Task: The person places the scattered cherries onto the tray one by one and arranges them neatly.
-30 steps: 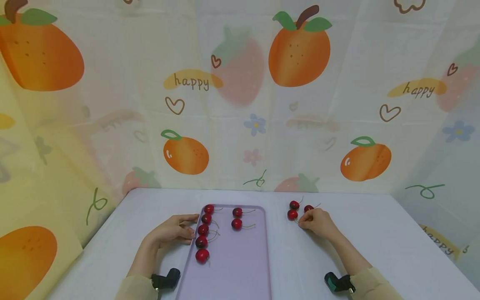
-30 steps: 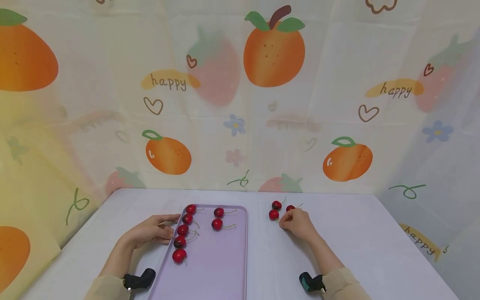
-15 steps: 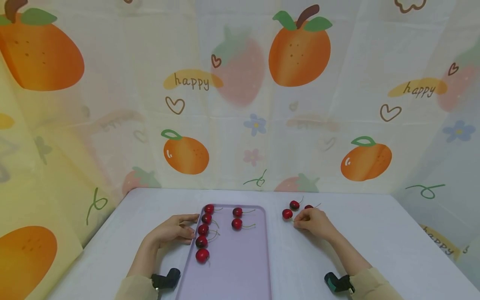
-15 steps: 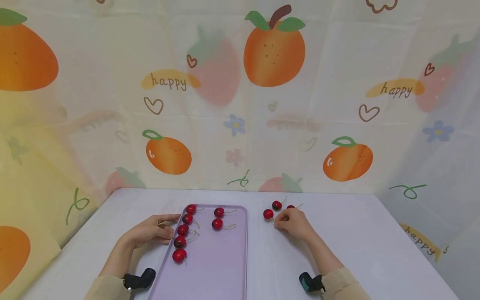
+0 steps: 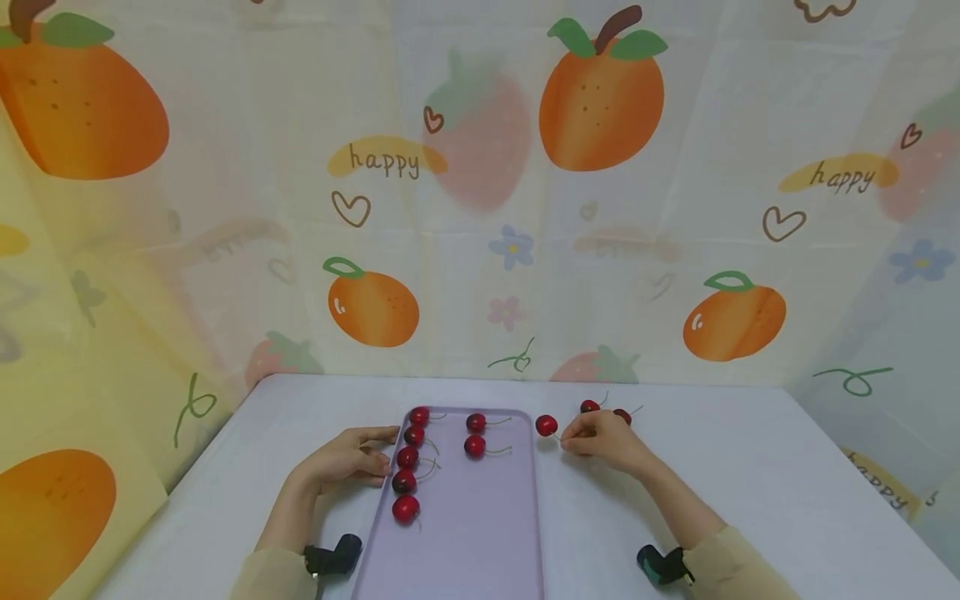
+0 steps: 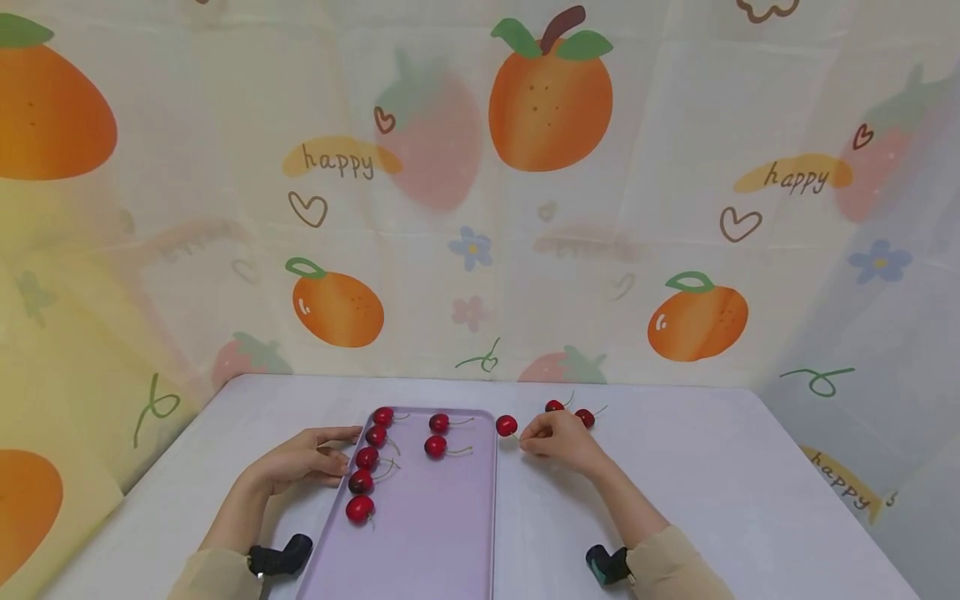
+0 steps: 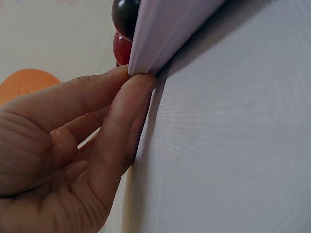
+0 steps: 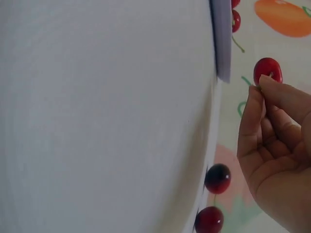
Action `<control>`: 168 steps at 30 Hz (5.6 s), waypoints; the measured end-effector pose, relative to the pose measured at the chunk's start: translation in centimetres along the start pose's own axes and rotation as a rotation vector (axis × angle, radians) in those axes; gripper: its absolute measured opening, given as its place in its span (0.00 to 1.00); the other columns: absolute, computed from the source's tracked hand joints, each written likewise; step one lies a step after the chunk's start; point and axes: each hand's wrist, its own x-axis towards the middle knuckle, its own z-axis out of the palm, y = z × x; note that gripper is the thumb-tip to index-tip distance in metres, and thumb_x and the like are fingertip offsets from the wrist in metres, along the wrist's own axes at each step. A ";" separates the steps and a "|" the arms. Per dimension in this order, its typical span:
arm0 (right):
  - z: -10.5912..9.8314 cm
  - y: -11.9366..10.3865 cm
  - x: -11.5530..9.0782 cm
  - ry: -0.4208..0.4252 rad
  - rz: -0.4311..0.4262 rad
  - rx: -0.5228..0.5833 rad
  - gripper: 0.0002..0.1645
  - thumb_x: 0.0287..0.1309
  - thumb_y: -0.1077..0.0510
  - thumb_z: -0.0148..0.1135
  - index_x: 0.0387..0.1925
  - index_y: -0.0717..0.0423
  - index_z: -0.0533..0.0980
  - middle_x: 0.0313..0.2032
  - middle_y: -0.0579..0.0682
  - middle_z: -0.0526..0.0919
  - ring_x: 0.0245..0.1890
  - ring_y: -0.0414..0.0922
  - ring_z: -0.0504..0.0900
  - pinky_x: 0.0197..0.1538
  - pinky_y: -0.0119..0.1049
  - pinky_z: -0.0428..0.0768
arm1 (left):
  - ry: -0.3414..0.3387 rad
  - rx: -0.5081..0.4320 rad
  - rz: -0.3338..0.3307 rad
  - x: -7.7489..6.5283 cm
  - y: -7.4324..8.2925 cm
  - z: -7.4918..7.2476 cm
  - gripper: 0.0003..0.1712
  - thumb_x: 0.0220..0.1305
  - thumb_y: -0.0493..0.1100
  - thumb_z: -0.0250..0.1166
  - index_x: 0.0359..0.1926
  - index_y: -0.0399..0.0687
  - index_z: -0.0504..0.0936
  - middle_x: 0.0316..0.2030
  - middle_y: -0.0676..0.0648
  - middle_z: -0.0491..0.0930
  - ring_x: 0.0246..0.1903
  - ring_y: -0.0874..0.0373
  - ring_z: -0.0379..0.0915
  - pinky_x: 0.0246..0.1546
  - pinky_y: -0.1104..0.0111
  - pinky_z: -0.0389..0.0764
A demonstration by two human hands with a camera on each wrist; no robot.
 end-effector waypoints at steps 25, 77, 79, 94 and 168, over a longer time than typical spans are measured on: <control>5.0 -4.2 2.2 -0.224 -0.167 0.054 0.04 0.56 0.59 0.68 0.31 0.57 0.84 0.29 0.50 0.86 0.27 0.33 0.77 0.34 0.23 0.78 | 0.003 -0.003 0.002 0.0 0.1 0.1 0.41 0.58 0.34 0.63 0.72 0.35 0.62 0.66 0.30 0.65 0.36 0.58 0.77 0.40 0.67 0.88; 7.3 -4.4 2.9 -0.208 -0.125 -0.046 0.03 0.58 0.60 0.67 0.30 0.55 0.85 0.26 0.46 0.85 0.24 0.35 0.77 0.29 0.25 0.79 | 0.008 0.011 -0.003 0.2 -0.2 0.1 0.41 0.58 0.34 0.64 0.72 0.36 0.62 0.66 0.31 0.66 0.36 0.58 0.77 0.40 0.67 0.88; 7.3 -4.4 2.9 -0.201 -0.120 -0.037 0.04 0.58 0.60 0.68 0.30 0.56 0.85 0.26 0.46 0.86 0.24 0.36 0.77 0.29 0.25 0.80 | 0.014 0.013 -0.005 0.2 -0.2 0.1 0.40 0.58 0.34 0.63 0.72 0.37 0.62 0.65 0.31 0.66 0.36 0.58 0.77 0.39 0.67 0.88; 5.4 -4.6 3.0 -0.130 -0.125 0.062 0.07 0.57 0.60 0.68 0.35 0.59 0.86 0.31 0.52 0.88 0.27 0.35 0.80 0.34 0.26 0.82 | 0.012 0.008 0.000 0.2 -0.4 -0.1 0.40 0.58 0.35 0.64 0.72 0.37 0.62 0.66 0.31 0.65 0.36 0.58 0.78 0.41 0.66 0.88; -6.4 7.6 -1.3 0.397 0.313 -0.031 0.18 0.68 0.58 0.56 0.48 0.69 0.80 0.38 0.60 0.87 0.31 0.36 0.78 0.33 0.21 0.76 | 0.006 -0.009 0.008 0.0 -0.2 0.1 0.41 0.58 0.35 0.64 0.72 0.36 0.61 0.66 0.31 0.65 0.36 0.58 0.77 0.42 0.66 0.88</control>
